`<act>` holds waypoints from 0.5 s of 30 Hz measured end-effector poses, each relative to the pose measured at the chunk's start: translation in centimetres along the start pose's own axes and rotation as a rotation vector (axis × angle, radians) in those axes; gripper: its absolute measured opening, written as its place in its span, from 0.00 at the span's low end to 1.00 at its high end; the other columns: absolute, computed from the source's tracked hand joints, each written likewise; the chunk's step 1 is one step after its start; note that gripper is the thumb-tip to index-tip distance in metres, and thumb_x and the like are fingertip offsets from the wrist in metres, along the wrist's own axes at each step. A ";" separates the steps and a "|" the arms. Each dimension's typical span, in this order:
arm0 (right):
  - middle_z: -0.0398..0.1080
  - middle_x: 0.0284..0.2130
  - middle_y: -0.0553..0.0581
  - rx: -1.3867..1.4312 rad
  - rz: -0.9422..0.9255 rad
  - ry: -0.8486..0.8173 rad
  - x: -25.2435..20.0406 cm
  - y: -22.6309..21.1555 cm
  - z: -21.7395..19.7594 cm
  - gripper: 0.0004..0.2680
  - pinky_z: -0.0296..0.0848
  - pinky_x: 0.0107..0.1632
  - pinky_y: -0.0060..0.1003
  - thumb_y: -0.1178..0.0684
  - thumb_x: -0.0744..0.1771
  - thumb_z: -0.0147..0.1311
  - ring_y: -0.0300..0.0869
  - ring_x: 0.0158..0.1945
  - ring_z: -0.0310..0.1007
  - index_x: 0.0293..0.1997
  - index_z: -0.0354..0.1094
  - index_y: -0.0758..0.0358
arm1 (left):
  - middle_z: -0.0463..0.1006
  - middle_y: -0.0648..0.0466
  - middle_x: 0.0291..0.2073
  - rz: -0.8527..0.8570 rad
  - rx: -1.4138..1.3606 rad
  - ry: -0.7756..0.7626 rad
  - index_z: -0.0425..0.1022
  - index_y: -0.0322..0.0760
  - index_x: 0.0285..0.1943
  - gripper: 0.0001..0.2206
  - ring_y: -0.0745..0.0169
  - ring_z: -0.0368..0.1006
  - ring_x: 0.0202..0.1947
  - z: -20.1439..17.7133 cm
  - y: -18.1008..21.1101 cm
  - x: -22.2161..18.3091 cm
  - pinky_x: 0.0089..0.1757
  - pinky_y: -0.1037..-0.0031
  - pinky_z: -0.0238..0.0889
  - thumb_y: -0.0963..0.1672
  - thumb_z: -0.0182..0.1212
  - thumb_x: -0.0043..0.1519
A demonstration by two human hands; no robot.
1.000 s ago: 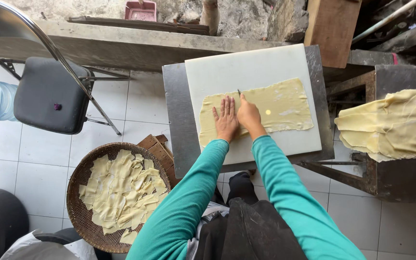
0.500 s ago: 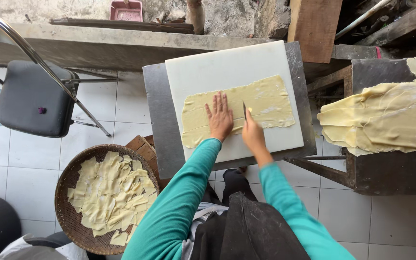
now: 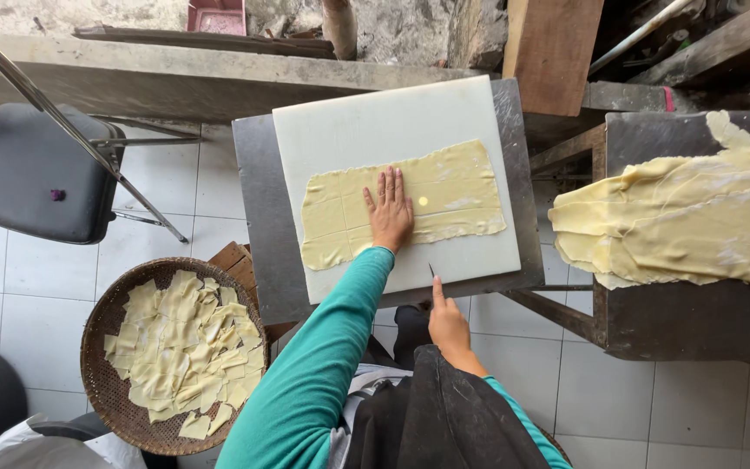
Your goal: The person cuts sheets of dough into strips using a knife on a white cutting board, then transfers the cut pieces into a woven basket. The person repeats this process with multiple sheets of dough.
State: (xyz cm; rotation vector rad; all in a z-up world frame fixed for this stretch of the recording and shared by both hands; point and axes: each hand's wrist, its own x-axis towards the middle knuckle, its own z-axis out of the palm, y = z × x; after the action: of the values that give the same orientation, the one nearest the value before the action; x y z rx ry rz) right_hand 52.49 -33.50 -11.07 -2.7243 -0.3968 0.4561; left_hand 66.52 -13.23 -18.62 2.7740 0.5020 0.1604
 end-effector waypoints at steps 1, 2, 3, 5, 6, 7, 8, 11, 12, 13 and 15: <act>0.72 0.34 0.70 0.133 -0.071 0.084 1.1 0.7 -0.5 0.23 0.73 0.39 0.57 0.59 0.67 0.46 0.64 0.34 0.75 0.74 0.52 0.56 | 0.43 0.51 0.80 0.008 -0.023 0.005 0.45 0.39 0.82 0.31 0.54 0.37 0.80 0.0 0.6 -0.1 0.70 0.44 0.21 0.49 0.44 0.68; 0.73 0.32 0.71 0.268 -0.141 0.169 3.1 1.0 -1.2 0.21 0.72 0.40 0.56 0.59 0.68 0.46 0.64 0.35 0.75 0.73 0.55 0.58 | 0.43 0.50 0.80 0.018 -0.043 0.010 0.45 0.38 0.82 0.31 0.53 0.36 0.80 0.1 1.2 0.1 0.70 0.44 0.21 0.49 0.44 0.68; 0.72 0.31 0.73 0.319 -0.081 0.145 6.2 1.3 -2.0 0.22 0.71 0.40 0.56 0.59 0.68 0.46 0.65 0.35 0.74 0.73 0.55 0.60 | 0.42 0.49 0.80 0.028 -0.064 0.015 0.45 0.38 0.82 0.32 0.52 0.36 0.80 0.4 1.8 0.4 0.70 0.44 0.21 0.48 0.45 0.67; 0.72 0.33 0.77 0.347 -0.103 0.204 14.2 1.6 -3.9 0.21 0.70 0.39 0.58 0.60 0.68 0.46 0.68 0.37 0.73 0.73 0.54 0.64 | 0.44 0.50 0.80 0.055 -0.132 0.016 0.45 0.39 0.82 0.32 0.54 0.38 0.80 1.5 3.7 0.8 0.70 0.43 0.21 0.48 0.45 0.68; 0.73 0.36 0.77 0.371 -0.092 0.202 18.0 1.5 -4.6 0.21 0.71 0.41 0.58 0.59 0.69 0.45 0.67 0.39 0.74 0.73 0.54 0.63 | 0.44 0.51 0.80 0.063 -0.166 0.015 0.45 0.39 0.82 0.32 0.54 0.38 0.80 2.1 4.7 0.9 0.70 0.43 0.21 0.48 0.45 0.68; 0.73 0.37 0.77 0.268 -0.060 0.171 21.9 1.1 -5.3 0.21 0.72 0.43 0.58 0.57 0.68 0.47 0.68 0.40 0.74 0.73 0.55 0.61 | 0.45 0.52 0.80 0.070 -0.144 0.025 0.46 0.40 0.82 0.31 0.55 0.39 0.80 2.8 5.7 1.0 0.70 0.43 0.22 0.48 0.45 0.68; 0.74 0.37 0.76 0.237 -0.022 0.128 25.1 0.8 -5.8 0.21 0.73 0.43 0.57 0.57 0.67 0.47 0.67 0.41 0.75 0.72 0.56 0.60 | 0.46 0.52 0.80 0.077 -0.115 0.038 0.46 0.41 0.82 0.30 0.55 0.39 0.80 3.3 6.3 1.5 0.70 0.42 0.23 0.48 0.44 0.69; 0.74 0.38 0.75 0.157 0.031 0.035 28.8 0.1 -6.0 0.22 0.73 0.45 0.57 0.57 0.66 0.46 0.65 0.43 0.75 0.72 0.56 0.57 | 0.47 0.55 0.80 0.053 -0.024 0.042 0.46 0.45 0.82 0.29 0.58 0.40 0.80 4.0 6.3 2.4 0.71 0.43 0.25 0.48 0.43 0.70; 0.75 0.38 0.74 0.127 0.044 0.008 27.3 0.6 -5.8 0.23 0.73 0.46 0.57 0.58 0.65 0.46 0.65 0.43 0.75 0.72 0.56 0.56 | 0.47 0.56 0.80 0.038 0.001 0.031 0.47 0.46 0.83 0.28 0.59 0.41 0.80 4.1 6.5 2.0 0.71 0.43 0.25 0.48 0.43 0.71; 0.74 0.38 0.74 0.119 0.037 0.007 24.8 1.2 -5.3 0.22 0.73 0.45 0.58 0.55 0.68 0.46 0.66 0.43 0.75 0.73 0.54 0.57 | 0.47 0.56 0.80 0.040 -0.034 0.028 0.46 0.46 0.82 0.29 0.58 0.40 0.80 4.1 6.5 1.6 0.71 0.43 0.25 0.49 0.43 0.71; 0.73 0.38 0.75 0.124 -0.085 0.101 17.5 2.9 -3.9 0.25 0.72 0.40 0.61 0.58 0.68 0.46 0.68 0.38 0.74 0.77 0.47 0.58 | 0.46 0.55 0.80 0.048 -0.102 0.035 0.45 0.44 0.82 0.29 0.57 0.39 0.80 3.8 6.7 1.4 0.71 0.44 0.26 0.49 0.42 0.70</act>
State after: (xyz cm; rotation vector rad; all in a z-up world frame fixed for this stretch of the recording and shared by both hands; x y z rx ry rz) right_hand 70.45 -31.53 -13.24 -2.5864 -0.4404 0.3078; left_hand 70.61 -19.75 -19.97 2.6885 0.4243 0.2398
